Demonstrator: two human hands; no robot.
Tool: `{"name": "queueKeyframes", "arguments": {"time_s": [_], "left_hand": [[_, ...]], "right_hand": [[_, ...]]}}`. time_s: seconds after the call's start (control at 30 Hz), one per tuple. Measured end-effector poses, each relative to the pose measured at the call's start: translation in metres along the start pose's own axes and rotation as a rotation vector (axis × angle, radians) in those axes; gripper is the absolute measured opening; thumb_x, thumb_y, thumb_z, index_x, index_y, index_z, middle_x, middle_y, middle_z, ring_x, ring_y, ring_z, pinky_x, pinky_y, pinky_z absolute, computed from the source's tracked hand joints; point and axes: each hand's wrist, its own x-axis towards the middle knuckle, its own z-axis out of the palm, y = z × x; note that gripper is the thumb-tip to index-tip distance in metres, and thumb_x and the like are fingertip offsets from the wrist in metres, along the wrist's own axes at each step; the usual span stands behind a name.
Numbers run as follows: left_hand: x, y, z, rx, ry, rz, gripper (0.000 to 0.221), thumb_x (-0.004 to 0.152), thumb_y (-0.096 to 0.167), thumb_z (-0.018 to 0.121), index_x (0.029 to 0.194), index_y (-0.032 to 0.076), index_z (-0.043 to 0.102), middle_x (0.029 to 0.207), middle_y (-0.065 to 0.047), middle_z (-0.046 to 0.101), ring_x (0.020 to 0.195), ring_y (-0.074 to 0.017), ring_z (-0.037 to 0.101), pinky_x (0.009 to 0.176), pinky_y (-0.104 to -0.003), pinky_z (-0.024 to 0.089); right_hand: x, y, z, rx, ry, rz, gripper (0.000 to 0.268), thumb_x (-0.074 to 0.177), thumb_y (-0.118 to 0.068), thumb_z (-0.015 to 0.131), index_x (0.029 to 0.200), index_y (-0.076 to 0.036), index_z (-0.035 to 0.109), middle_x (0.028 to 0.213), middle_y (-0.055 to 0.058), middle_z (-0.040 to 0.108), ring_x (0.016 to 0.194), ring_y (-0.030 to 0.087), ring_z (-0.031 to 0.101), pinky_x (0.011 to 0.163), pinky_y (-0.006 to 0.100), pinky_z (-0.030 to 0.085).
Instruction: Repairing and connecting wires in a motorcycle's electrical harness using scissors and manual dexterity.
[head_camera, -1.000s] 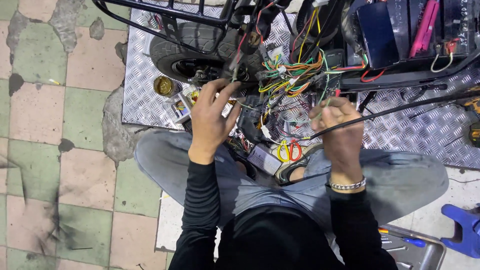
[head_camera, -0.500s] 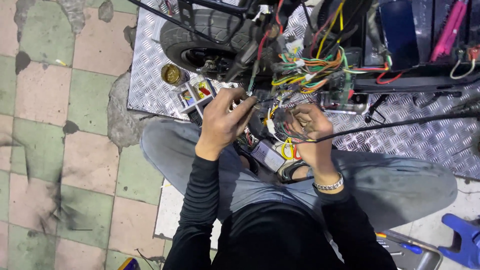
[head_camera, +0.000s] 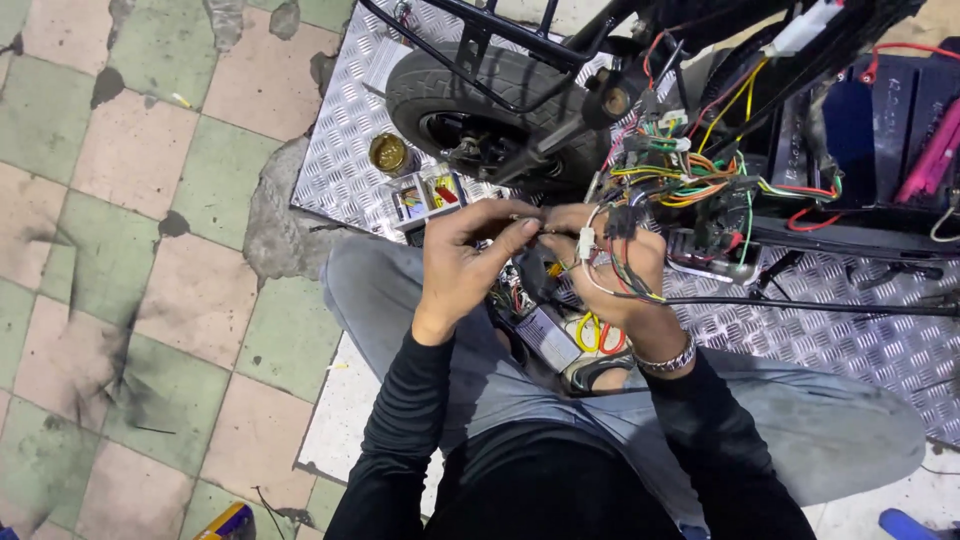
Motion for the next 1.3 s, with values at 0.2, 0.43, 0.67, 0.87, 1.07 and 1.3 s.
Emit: {"name": "queueKeyframes", "arguments": {"time_s": [0.2, 0.43, 0.67, 0.87, 1.07, 1.3], "left_hand": [[-0.002, -0.004, -0.011, -0.08, 0.022, -0.147, 0.015, 0.082, 0.009, 0.087, 0.092, 0.003, 0.078, 0.067, -0.01, 0.071, 0.068, -0.0078, 0.06, 0.061, -0.026, 0.056], [0.012, -0.02, -0.008, -0.285, 0.149, -0.192, 0.015, 0.087, 0.008, 0.083, 0.09, -0.002, 0.072, 0.066, -0.015, 0.068, 0.058, -0.0143, 0.066, 0.052, -0.027, 0.056], [0.001, -0.027, -0.005, -0.212, 0.067, -0.156, 0.017, 0.092, 0.004, 0.067, 0.109, 0.003, 0.068, 0.091, -0.015, 0.075, 0.075, -0.0178, 0.07, 0.061, -0.028, 0.06], [-0.005, -0.024, 0.031, -0.352, 0.11, -0.021, 0.018, 0.083, 0.0, 0.084, 0.099, 0.001, 0.076, 0.088, -0.017, 0.075, 0.067, -0.0088, 0.066, 0.051, -0.022, 0.056], [-0.001, -0.008, 0.024, -0.136, 0.004, 0.052, 0.015, 0.087, 0.01, 0.083, 0.101, 0.009, 0.079, 0.095, -0.011, 0.078, 0.086, -0.0172, 0.075, 0.069, -0.028, 0.06], [0.008, 0.004, 0.015, -0.206, -0.219, -0.005, 0.012, 0.088, 0.013, 0.082, 0.099, 0.01, 0.079, 0.092, -0.011, 0.074, 0.089, -0.0193, 0.071, 0.071, -0.029, 0.061]], "right_hand": [[-0.002, -0.001, -0.01, 0.011, 0.035, 0.035, 0.011, 0.085, 0.0, 0.085, 0.091, 0.002, 0.076, 0.09, 0.02, 0.075, 0.086, 0.035, 0.075, 0.083, 0.045, 0.06], [-0.005, -0.013, -0.017, 0.037, 0.047, 0.218, 0.013, 0.089, -0.009, 0.083, 0.087, 0.001, 0.075, 0.082, 0.017, 0.075, 0.075, 0.028, 0.075, 0.066, 0.037, 0.063], [-0.003, -0.022, -0.023, 0.013, 0.081, 0.321, 0.014, 0.088, 0.0, 0.084, 0.091, 0.008, 0.074, 0.084, 0.025, 0.074, 0.071, 0.027, 0.072, 0.061, 0.039, 0.062], [0.009, -0.038, -0.027, 0.066, -0.024, 0.368, 0.007, 0.09, 0.008, 0.076, 0.085, 0.01, 0.07, 0.076, 0.02, 0.07, 0.08, 0.024, 0.07, 0.085, 0.031, 0.061], [-0.007, -0.015, -0.024, -0.071, 0.06, 0.263, 0.008, 0.088, 0.002, 0.085, 0.09, 0.005, 0.078, 0.081, 0.022, 0.073, 0.077, 0.032, 0.074, 0.075, 0.038, 0.061], [0.004, -0.013, -0.043, 0.24, -0.051, 0.37, 0.014, 0.082, 0.004, 0.085, 0.09, 0.006, 0.075, 0.062, 0.02, 0.065, 0.053, 0.024, 0.069, 0.054, 0.032, 0.057]]}}
